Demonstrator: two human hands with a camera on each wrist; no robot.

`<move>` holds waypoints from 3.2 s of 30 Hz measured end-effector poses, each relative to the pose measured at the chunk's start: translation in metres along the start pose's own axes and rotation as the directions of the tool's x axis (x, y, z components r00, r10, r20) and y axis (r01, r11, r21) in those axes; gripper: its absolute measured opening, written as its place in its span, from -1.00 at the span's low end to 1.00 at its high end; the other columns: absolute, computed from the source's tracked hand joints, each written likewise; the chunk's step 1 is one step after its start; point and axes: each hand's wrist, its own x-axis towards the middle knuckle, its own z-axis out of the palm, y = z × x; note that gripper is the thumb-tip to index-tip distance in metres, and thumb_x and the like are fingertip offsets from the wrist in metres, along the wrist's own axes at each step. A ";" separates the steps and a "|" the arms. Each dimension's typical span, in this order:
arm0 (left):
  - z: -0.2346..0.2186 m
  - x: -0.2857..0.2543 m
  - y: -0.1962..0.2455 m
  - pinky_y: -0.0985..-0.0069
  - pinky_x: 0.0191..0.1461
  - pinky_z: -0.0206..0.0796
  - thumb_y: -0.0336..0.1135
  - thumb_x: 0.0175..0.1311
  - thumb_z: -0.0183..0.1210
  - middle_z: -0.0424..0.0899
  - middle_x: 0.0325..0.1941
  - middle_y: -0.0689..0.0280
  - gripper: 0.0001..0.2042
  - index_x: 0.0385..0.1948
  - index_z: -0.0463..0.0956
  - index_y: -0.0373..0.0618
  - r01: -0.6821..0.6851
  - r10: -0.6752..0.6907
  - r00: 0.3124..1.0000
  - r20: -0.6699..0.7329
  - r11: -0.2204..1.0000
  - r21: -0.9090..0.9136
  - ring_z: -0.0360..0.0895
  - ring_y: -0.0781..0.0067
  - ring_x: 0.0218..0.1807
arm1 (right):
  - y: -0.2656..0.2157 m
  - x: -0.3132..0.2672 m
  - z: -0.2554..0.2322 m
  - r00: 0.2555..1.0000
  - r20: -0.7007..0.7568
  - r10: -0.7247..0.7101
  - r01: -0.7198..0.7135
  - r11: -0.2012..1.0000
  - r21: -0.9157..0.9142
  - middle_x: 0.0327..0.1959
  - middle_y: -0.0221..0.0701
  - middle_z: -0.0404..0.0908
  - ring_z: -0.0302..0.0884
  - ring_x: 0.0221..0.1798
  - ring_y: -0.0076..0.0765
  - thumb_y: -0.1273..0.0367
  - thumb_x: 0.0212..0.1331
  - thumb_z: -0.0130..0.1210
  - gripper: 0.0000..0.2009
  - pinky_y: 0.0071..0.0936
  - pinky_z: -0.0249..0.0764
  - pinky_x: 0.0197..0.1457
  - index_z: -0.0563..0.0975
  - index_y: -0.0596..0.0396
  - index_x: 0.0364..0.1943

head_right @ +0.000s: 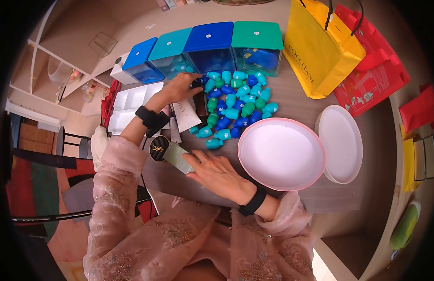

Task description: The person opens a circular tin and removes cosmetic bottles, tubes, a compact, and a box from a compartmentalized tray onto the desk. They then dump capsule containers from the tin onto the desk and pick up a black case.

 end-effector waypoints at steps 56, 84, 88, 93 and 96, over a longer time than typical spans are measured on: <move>0.010 -0.185 -0.022 0.60 -0.07 0.41 -0.40 0.26 0.16 0.64 -0.29 0.30 -0.86 -0.27 0.55 -0.29 -0.098 -0.241 0.965 -0.106 0.046 -0.994 0.57 0.57 -0.20 | 0.077 -0.374 0.133 0.425 0.154 0.892 -0.892 0.442 -0.094 -0.03 -0.08 0.54 0.51 0.02 0.02 0.22 0.04 0.22 -0.53 -0.22 0.45 0.07 0.42 0.07 0.05; 0.009 -0.181 -0.015 0.57 -0.03 0.43 -0.46 0.27 0.13 0.65 -0.28 0.26 -0.90 -0.27 0.53 -0.29 0.012 -0.253 0.967 -0.017 0.114 -0.993 0.59 0.51 -0.16 | 0.064 -0.377 0.134 0.429 0.233 0.872 -0.898 0.440 0.009 -0.26 -0.16 0.64 0.60 -0.23 -0.06 0.28 -0.09 0.23 -0.70 -0.23 0.52 -0.13 0.59 0.02 -0.21; 0.011 -0.181 -0.017 0.61 -0.05 0.42 -0.42 0.26 0.16 0.66 -0.28 0.27 -0.85 -0.26 0.54 -0.32 -0.001 -0.254 0.967 -0.029 0.108 -0.994 0.59 0.55 -0.19 | 0.060 -0.380 0.132 0.446 0.236 0.863 -0.880 0.471 -0.061 -0.27 -0.17 0.64 0.60 -0.24 -0.06 0.28 -0.10 0.23 -0.72 -0.23 0.52 -0.13 0.60 0.01 -0.24; 0.010 -0.180 -0.016 0.61 -0.05 0.42 -0.41 0.27 0.16 0.65 -0.29 0.27 -0.85 -0.26 0.54 -0.33 -0.001 -0.245 0.969 -0.029 0.115 -0.993 0.59 0.55 -0.19 | 0.058 -0.380 0.124 0.464 0.221 0.858 -0.853 0.500 -0.150 -0.29 -0.17 0.64 0.60 -0.25 -0.06 0.29 -0.10 0.23 -0.75 -0.23 0.52 -0.14 0.62 0.01 -0.27; 0.007 -0.183 -0.014 0.61 -0.05 0.41 -0.41 0.27 0.15 0.65 -0.29 0.26 -0.85 -0.26 0.54 -0.33 0.008 -0.249 0.968 -0.021 0.112 -0.994 0.59 0.55 -0.18 | 0.056 -0.374 0.120 0.475 0.222 0.851 -0.832 0.517 -0.201 -0.30 -0.17 0.65 0.60 -0.26 -0.06 0.29 -0.11 0.22 -0.76 -0.23 0.52 -0.15 0.63 0.01 -0.30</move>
